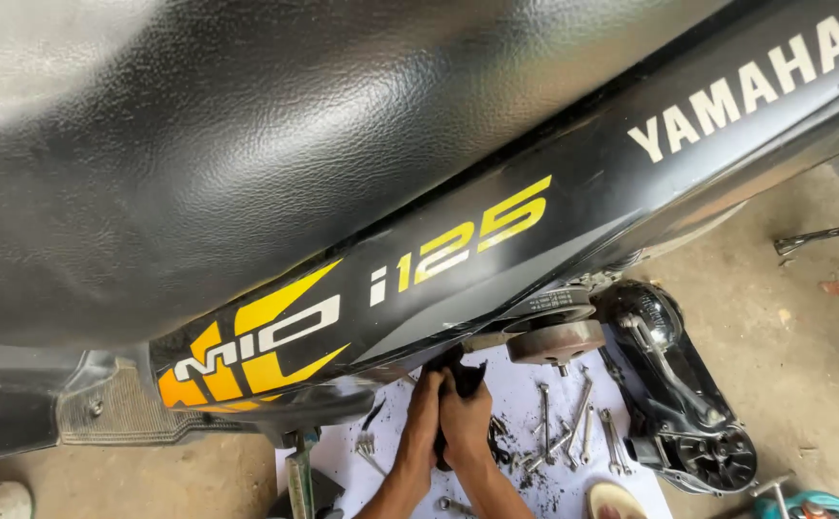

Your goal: Cleaning and inspecting the CVT transmission components of a scooter using a cloth

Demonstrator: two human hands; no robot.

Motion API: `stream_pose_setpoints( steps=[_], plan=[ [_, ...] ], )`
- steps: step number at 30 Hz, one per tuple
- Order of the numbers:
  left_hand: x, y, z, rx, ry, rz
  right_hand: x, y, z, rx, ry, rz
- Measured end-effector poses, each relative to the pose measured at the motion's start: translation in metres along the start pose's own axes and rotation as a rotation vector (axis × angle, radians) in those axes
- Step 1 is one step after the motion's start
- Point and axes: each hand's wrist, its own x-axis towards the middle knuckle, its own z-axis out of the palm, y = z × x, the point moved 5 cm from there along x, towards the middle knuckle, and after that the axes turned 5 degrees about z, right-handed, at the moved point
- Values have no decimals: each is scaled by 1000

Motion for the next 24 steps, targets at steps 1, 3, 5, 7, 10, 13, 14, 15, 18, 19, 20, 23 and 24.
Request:
stream_pose_setpoints(
  steps=[1,3,5,7,10,13,14,15,18,19,20,23,24],
  plan=[
    [1,0,0,0,-1,-16,8,7,0,-7,9,11],
    [4,6,-2,-25,20,36,23,15,5,45,-5,-78],
    [14,-13,-3,-25,28,32,2,4,-2,65,-28,15],
    [24,-13,2,-25,33,16,4,-2,-12,79,-44,114],
    [22,-8,15,55,-23,79,29,14,-30,131,-205,311],
    [30,-10,29,255,-29,96,61,13,-20,245,-492,533],
    [40,-12,31,244,-1,162,67,15,-21,208,-510,545],
    [49,-16,33,231,29,225,72,20,-23,169,-528,560],
    [43,-17,39,277,57,115,67,17,-24,195,-426,470],
    [57,-27,35,275,59,114,59,18,-22,193,-427,472],
    [70,-36,32,224,40,165,54,17,-23,207,-345,402],
    [51,-27,21,152,16,124,35,9,-19,241,-191,251],
    [34,-23,16,123,16,26,28,6,-18,252,-120,176]
  ],
)
